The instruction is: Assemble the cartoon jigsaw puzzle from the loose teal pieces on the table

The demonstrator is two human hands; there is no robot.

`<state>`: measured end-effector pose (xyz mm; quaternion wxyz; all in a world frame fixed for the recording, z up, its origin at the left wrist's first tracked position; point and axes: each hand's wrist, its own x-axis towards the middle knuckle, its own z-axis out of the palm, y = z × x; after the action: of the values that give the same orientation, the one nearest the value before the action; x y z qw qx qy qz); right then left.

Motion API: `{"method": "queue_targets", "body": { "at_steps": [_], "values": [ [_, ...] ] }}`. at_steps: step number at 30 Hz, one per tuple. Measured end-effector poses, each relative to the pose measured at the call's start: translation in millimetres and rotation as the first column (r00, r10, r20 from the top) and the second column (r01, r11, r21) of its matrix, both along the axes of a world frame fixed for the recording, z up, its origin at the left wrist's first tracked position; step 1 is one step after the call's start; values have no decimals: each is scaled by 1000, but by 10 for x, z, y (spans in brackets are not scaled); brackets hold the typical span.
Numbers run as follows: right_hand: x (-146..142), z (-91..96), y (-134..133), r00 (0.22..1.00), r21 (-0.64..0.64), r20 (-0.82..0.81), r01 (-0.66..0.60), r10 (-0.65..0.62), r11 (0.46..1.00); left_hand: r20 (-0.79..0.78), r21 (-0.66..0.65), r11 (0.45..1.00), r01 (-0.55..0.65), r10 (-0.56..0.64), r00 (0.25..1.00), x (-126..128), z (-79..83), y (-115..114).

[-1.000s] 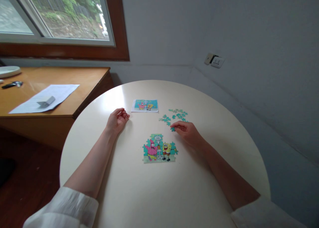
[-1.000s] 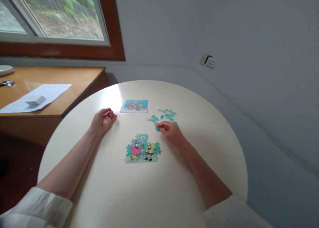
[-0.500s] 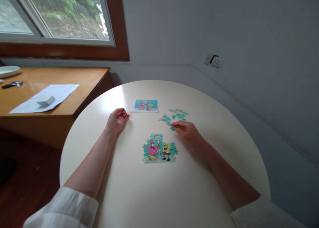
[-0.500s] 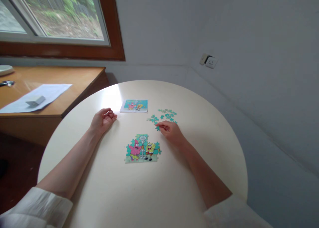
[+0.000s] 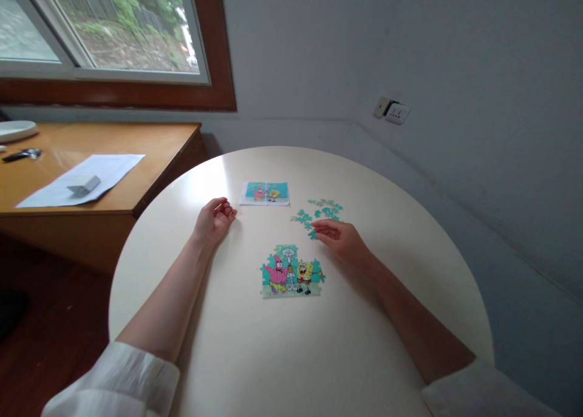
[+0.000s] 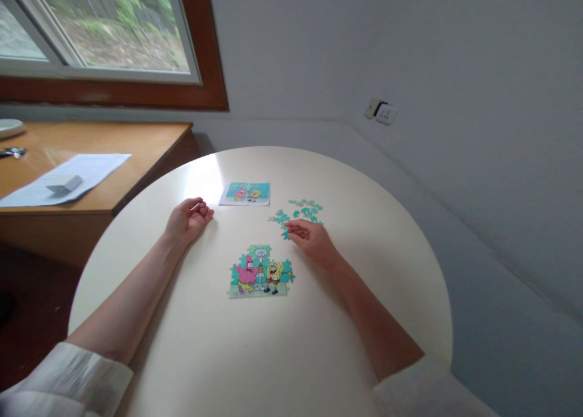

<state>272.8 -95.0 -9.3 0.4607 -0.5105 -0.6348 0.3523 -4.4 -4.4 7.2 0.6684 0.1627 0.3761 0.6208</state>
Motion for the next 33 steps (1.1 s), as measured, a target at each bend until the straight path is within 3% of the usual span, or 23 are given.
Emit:
{"method": "queue_targets", "body": {
  "at_steps": [24,33],
  "values": [
    [-52,39,-25,994,-34,-108,-23,19,999,-77,30,999,15,-13,997,-1,-35,13],
    [-100,19,-18,992,-35,-122,-45,40,998,-314,250,964,87,-4,950,38,-122,10]
  ]
}}
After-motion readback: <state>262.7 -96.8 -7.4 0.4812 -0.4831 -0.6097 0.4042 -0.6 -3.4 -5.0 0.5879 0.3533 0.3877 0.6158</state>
